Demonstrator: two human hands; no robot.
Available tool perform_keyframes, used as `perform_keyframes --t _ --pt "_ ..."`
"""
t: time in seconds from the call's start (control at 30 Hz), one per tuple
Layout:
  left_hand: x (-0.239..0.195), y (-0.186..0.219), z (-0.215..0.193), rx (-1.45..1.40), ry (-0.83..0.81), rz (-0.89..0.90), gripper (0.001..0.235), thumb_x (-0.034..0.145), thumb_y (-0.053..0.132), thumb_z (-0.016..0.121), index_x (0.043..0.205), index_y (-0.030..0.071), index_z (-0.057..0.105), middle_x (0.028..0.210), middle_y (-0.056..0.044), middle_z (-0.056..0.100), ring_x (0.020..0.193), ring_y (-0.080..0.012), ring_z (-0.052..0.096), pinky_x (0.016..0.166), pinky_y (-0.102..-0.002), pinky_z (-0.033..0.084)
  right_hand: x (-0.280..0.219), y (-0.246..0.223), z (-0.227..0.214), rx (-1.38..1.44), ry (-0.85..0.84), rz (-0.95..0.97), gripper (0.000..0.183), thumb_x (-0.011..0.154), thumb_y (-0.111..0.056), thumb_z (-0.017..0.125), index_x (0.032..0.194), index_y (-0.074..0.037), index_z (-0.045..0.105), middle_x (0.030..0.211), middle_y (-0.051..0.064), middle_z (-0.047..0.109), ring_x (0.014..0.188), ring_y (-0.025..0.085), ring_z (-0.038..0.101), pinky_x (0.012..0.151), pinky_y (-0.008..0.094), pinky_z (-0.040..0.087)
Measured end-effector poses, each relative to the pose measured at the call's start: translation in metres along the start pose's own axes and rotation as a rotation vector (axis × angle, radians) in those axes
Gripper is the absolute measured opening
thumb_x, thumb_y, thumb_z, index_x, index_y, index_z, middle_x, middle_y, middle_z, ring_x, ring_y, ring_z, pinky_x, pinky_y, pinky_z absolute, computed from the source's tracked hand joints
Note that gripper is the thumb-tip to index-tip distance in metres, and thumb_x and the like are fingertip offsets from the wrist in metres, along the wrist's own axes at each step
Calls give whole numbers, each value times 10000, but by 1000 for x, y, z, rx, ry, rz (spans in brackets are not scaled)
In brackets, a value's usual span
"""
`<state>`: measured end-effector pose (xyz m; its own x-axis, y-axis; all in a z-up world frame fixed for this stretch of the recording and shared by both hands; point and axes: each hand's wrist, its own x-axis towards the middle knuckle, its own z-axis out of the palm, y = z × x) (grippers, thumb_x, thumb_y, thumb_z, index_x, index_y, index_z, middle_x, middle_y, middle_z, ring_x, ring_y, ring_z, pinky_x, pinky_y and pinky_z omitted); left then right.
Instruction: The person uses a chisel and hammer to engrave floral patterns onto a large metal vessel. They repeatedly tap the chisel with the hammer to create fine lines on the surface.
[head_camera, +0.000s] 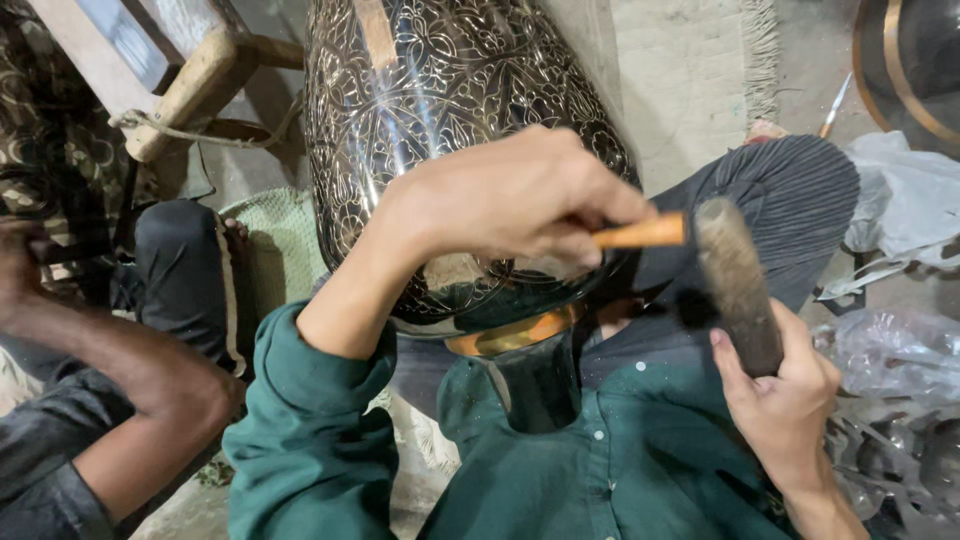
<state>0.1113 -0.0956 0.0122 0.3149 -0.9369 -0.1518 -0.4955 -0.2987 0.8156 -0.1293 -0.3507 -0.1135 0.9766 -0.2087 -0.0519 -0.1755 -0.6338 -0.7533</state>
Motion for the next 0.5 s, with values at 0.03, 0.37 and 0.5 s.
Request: perform_keyframes --t 0.03,0.37,0.5 --pt "-4 0 -1 29 74 19 443 846 152 815 1273 113 703 863 -81 779 712 -218 761 650 -357 563 1 0 1 25 -12 12 475 922 -128 805 1340 19 631 871 177 704 688 241 697 666 323 526" --pt "-104 -22 8 217 982 -322 311 1053 10 633 1361 55 627 743 -41 623 620 -126 556 577 -314 445 36 12 36 494 -336 235 418 878 -161 786 1243 -8 649 785 52 675 659 125 628 614 297 523" --pt "-177 -72 37 -182 1461 -466 200 1015 3 521 1197 21 603 824 -3 564 634 -85 515 542 -263 408 92 23 62 633 -389 376 377 882 -233 753 1182 -24 662 890 3 698 737 106 653 577 292 546"
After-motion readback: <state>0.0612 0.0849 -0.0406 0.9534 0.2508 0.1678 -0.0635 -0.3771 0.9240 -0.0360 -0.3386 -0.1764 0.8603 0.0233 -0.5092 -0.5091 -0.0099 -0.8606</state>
